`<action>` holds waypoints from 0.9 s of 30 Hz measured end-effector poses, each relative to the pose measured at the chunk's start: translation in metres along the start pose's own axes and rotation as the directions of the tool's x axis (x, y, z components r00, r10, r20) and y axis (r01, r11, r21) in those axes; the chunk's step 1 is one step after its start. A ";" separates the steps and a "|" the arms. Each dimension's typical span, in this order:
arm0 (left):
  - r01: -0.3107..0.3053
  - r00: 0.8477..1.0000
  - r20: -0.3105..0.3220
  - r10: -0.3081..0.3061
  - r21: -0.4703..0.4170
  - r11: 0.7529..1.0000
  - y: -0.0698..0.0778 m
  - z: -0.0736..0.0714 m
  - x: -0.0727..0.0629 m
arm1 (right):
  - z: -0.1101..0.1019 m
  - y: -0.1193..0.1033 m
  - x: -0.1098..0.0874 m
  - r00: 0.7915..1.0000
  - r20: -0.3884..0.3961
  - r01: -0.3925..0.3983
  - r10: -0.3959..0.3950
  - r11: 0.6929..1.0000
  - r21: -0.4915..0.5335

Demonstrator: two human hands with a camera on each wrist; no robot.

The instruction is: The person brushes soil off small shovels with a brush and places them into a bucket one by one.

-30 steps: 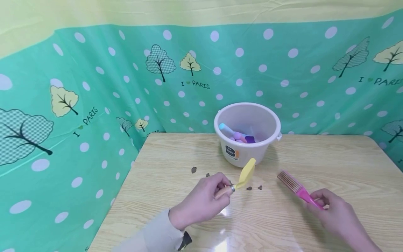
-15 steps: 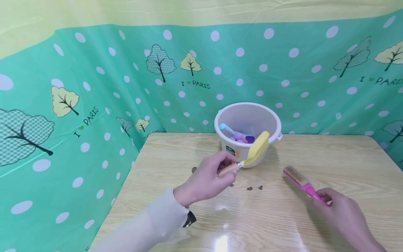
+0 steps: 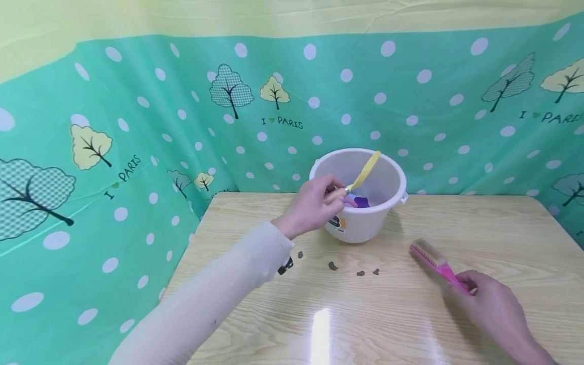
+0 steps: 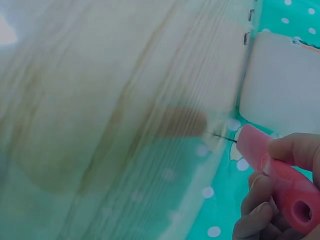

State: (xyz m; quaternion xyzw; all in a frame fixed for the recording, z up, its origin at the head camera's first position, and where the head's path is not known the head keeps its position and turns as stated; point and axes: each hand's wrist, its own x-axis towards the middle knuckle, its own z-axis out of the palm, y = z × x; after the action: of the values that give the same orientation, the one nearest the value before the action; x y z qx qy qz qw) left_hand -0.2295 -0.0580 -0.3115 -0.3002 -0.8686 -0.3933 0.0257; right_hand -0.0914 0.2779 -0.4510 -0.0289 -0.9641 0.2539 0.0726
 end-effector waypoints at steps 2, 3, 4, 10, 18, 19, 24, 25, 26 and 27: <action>0.011 1.000 0.015 -0.013 0.109 0.994 -0.005 -0.001 0.009 | 0.001 0.001 0.001 1.000 0.005 -0.001 0.001 1.000 0.006; 0.010 1.000 0.024 -0.014 0.166 0.986 -0.007 -0.002 0.014 | 0.002 0.002 0.002 1.000 0.006 -0.002 0.002 1.000 0.007; 0.006 0.999 0.035 -0.013 0.216 0.976 -0.009 -0.002 0.017 | 0.003 0.003 0.002 1.000 0.008 -0.004 0.004 1.000 0.007; -0.028 0.993 0.113 -0.021 0.414 0.910 -0.013 0.004 0.035 | 0.005 0.005 0.005 1.000 0.003 -0.003 0.003 1.000 -0.005; -0.009 0.980 0.173 -0.102 0.546 0.838 -0.017 0.005 0.055 | 0.007 0.009 0.006 0.998 0.053 -0.040 0.041 0.999 -0.024; -0.002 0.976 0.181 -0.119 0.558 0.830 -0.018 0.005 0.058 | 0.007 0.010 0.006 0.997 0.058 -0.044 0.046 0.999 -0.027; 0.015 0.962 0.212 -0.173 0.592 0.806 -0.022 0.006 0.068 | 0.005 0.010 0.008 0.994 0.090 -0.064 0.068 0.997 -0.044; 0.020 0.959 0.215 -0.183 0.595 0.804 -0.023 0.007 0.070 | 0.005 0.010 0.008 0.992 0.100 -0.066 0.071 0.997 -0.049; 0.026 0.957 0.216 -0.191 0.595 0.804 -0.023 0.007 0.072 | 0.005 0.009 0.008 0.991 0.111 -0.068 0.074 0.996 -0.055; 0.034 0.955 0.218 -0.202 0.594 0.804 -0.023 0.008 0.073 | 0.005 0.009 0.008 0.990 0.122 -0.069 0.076 0.996 -0.062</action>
State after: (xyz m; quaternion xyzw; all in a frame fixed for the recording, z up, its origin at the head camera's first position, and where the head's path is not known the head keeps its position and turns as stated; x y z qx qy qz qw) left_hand -0.3007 -0.0275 -0.3116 -0.2734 -0.9594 -0.0639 -0.0270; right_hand -0.1000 0.2842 -0.4584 -0.0503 -0.9719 0.2299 0.0022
